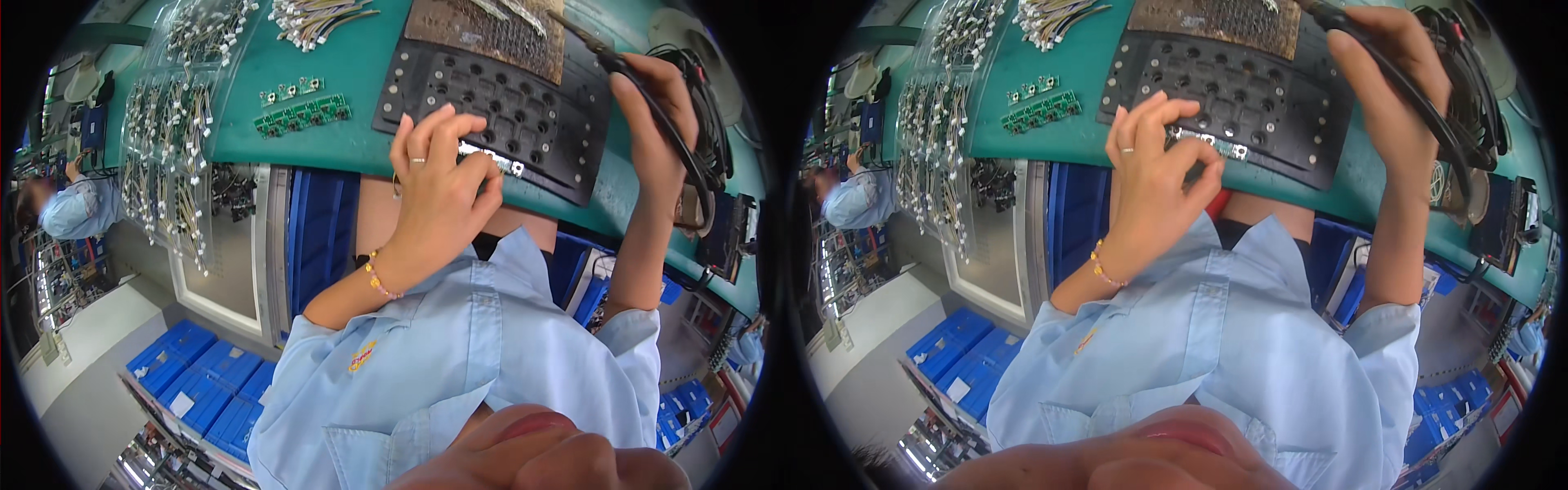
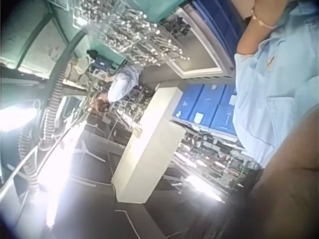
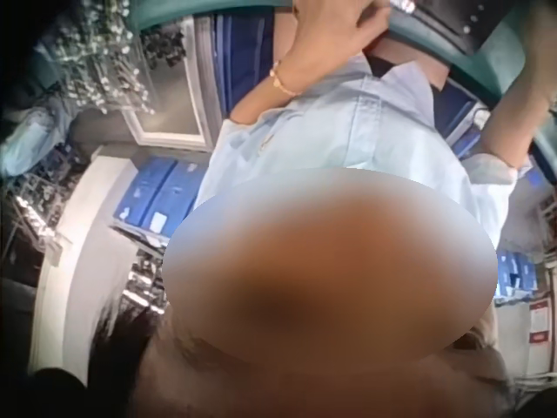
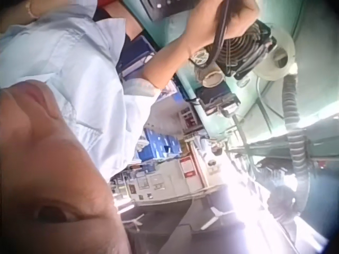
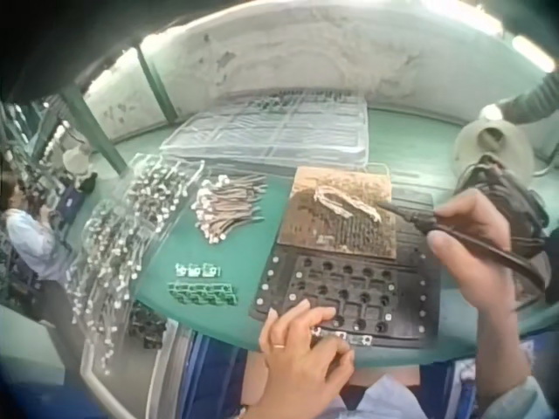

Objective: The person places a circuit board onto a fixture, positions wire leads onto the board, and solders the connections using a soldering iron.

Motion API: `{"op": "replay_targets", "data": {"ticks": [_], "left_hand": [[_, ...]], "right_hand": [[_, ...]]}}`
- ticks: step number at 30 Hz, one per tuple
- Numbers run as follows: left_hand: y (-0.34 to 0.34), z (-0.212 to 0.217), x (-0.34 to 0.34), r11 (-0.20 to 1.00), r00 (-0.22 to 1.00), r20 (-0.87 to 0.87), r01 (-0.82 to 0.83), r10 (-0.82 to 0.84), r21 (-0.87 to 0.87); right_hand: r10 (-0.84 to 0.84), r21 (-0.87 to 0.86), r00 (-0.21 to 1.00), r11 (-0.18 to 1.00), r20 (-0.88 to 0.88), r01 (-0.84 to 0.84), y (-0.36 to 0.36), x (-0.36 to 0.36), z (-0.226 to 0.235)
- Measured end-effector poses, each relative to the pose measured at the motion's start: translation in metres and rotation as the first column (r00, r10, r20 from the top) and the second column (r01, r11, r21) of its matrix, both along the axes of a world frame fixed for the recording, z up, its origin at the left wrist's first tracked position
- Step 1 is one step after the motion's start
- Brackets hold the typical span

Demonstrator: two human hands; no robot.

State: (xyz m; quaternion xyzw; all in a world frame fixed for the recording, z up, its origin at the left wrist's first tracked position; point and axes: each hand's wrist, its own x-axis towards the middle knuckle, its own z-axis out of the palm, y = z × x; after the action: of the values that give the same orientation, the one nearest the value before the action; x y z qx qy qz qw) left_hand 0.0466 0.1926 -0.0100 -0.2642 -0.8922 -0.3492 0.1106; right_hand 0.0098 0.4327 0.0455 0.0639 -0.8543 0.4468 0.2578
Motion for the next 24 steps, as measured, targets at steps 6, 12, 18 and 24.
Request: {"op": "replay_targets", "data": {"ticks": [6, 12, 18, 24], "left_hand": [[0.001, -0.008, -0.001, 0.998, 1.000, 0.000, -0.007, 0.007, 0.056], [0.002, -0.008, -0.002, 0.998, 1.000, 0.000, -0.010, 0.011, 0.070], [0.001, -0.009, -0.003, 0.998, 1.000, 0.005, -0.008, 0.007, 0.067], [0.001, -0.007, -0.002, 0.999, 1.000, 0.002, -0.002, 0.002, 0.044]], "right_hand": [[0.054, -0.046, 0.974, 0.998, 0.221, -0.045, -0.008, -0.040, -0.015], [0.036, -0.001, 0.977, 0.999, 0.211, -0.037, -0.015, -0.051, -0.020], [0.032, -0.010, 0.973, 0.999, 0.228, -0.030, -0.016, -0.055, -0.020], [0.040, 0.008, 0.976, 0.999, 0.213, -0.043, -0.017, -0.052, -0.019]]}}
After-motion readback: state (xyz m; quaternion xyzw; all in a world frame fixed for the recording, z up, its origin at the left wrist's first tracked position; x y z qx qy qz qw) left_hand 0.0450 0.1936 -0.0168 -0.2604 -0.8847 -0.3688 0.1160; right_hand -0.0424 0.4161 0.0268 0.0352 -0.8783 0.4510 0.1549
